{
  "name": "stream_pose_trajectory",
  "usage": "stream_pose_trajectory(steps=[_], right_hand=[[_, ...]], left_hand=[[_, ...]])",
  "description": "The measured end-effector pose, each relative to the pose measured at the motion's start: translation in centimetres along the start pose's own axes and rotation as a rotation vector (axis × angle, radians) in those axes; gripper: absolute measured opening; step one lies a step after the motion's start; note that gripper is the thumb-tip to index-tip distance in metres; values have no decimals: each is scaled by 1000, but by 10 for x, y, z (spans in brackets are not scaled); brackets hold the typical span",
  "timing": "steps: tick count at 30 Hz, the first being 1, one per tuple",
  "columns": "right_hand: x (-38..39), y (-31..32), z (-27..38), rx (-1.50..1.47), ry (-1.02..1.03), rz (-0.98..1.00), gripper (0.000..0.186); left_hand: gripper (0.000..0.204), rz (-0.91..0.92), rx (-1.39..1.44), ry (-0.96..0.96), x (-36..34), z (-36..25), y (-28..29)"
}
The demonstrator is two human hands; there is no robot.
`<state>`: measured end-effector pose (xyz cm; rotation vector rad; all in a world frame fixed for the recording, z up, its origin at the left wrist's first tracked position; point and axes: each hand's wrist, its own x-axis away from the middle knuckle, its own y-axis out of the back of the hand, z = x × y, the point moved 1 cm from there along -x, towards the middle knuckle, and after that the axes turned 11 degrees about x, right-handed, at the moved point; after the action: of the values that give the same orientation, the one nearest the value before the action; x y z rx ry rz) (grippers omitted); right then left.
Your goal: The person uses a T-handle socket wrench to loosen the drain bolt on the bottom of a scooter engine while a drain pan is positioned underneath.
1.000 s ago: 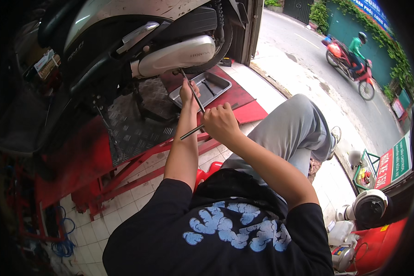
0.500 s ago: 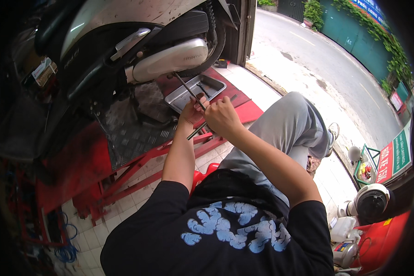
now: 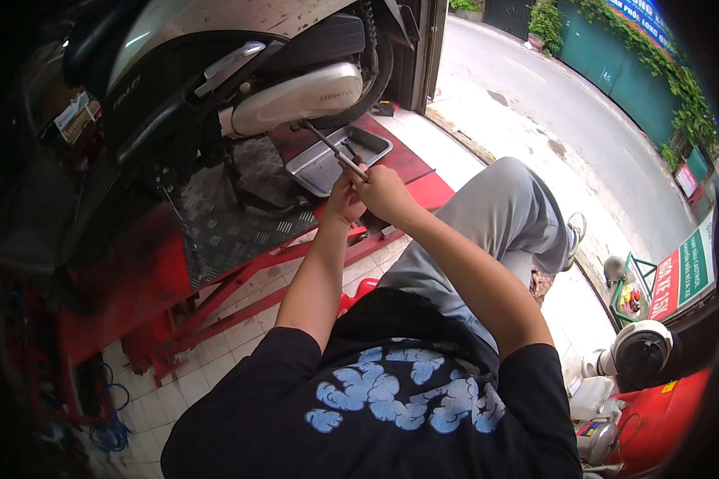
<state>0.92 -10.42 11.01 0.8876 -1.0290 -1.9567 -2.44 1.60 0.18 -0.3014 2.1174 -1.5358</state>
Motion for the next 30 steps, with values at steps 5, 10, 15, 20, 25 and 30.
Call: stream_pose_trajectory(steps=[5, 10, 15, 20, 25, 30], right_hand=[[20, -9, -5, 70, 274, -167, 30], [40, -32, -18, 212, 308, -310, 22], [39, -16, 2, 536, 367, -319, 19], [38, -23, 2, 411, 352, -293, 28], [58, -14, -8, 298, 150, -324, 48], [77, -17, -21, 100, 230, 198, 49]], left_hand=[[27, 217, 195, -76, -4, -22, 27], [36, 128, 128, 10, -2, -15, 22], [51, 254, 142, 159, 8, -12, 30], [49, 40, 18, 161, 15, -17, 29], [46, 220, -22, 173, 9, -14, 30], [41, 235, 125, 157, 2, -4, 24]])
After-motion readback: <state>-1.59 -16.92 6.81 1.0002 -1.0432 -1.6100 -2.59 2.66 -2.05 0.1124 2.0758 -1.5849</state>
